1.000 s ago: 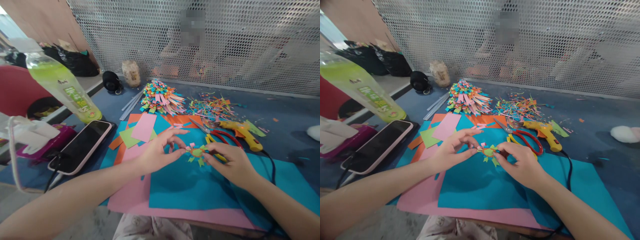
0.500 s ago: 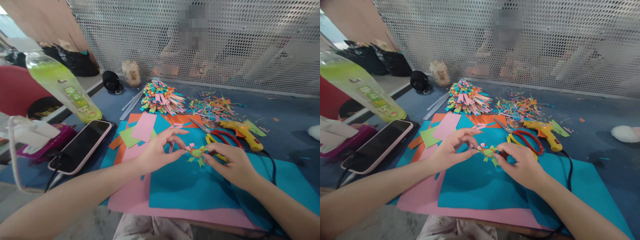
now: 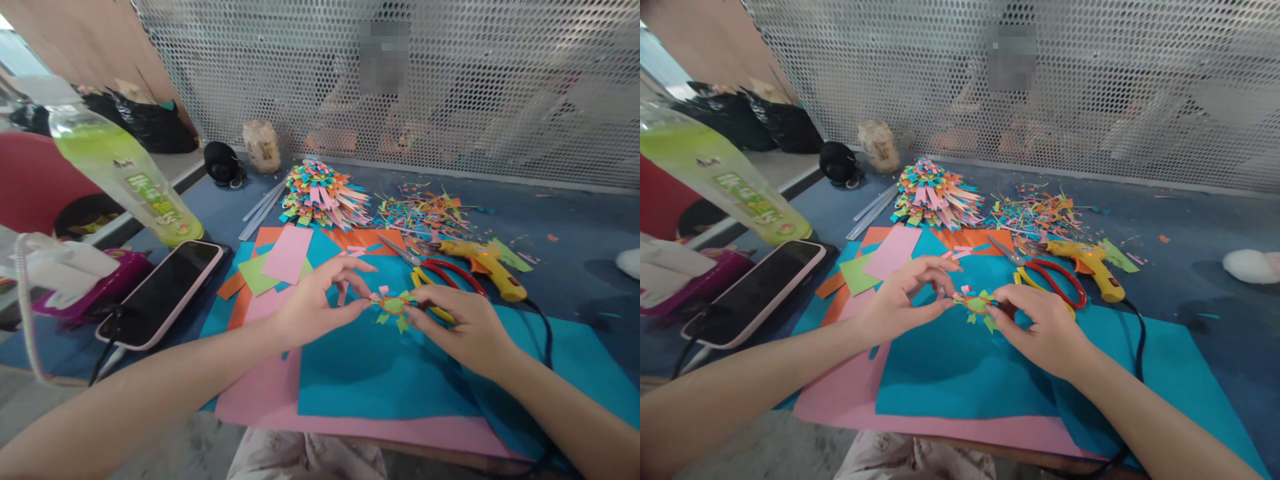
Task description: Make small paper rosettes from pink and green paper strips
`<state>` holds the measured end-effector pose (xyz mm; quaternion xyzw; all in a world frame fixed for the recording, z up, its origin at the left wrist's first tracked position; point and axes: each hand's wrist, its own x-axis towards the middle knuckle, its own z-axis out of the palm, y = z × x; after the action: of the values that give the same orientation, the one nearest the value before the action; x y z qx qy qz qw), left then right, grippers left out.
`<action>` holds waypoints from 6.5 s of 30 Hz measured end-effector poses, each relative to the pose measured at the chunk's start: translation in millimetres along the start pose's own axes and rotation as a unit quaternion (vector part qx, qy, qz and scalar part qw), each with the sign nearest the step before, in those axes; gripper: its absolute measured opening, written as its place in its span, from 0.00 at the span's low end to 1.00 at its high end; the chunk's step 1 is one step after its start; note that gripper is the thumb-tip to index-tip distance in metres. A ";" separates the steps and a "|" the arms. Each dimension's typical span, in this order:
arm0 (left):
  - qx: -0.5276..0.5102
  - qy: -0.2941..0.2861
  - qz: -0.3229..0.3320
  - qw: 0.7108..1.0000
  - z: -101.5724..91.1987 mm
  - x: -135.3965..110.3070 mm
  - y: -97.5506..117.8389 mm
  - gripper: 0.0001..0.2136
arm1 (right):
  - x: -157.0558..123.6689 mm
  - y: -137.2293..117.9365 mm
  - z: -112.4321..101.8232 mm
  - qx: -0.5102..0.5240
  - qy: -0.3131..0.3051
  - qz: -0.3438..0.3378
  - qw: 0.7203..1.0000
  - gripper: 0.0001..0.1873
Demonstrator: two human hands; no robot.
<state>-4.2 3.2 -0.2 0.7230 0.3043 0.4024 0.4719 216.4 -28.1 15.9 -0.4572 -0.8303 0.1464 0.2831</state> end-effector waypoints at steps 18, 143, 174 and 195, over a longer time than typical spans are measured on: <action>-0.009 0.004 -0.006 1.000 0.6 -0.4 2.7 0.13 | 1.7 0.7 1.5 -0.003 0.002 0.000 1.000 0.04; 0.011 0.081 -0.090 0.993 -16.8 10.8 -15.7 0.12 | 9.4 3.5 1.7 0.286 0.052 0.198 0.936 0.10; -0.149 0.136 -0.156 0.967 -0.5 5.7 3.8 0.08 | 4.4 -1.1 14.6 0.390 -0.172 0.236 0.873 0.11; -0.260 0.108 -0.144 0.949 5.6 -0.4 13.8 0.08 | 5.8 0.3 11.5 0.369 -0.143 0.228 0.890 0.11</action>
<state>1.3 -4.6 11.1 0.4758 0.3389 0.4711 0.6609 207.2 -22.9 8.5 -0.4704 -0.6212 0.5662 0.2689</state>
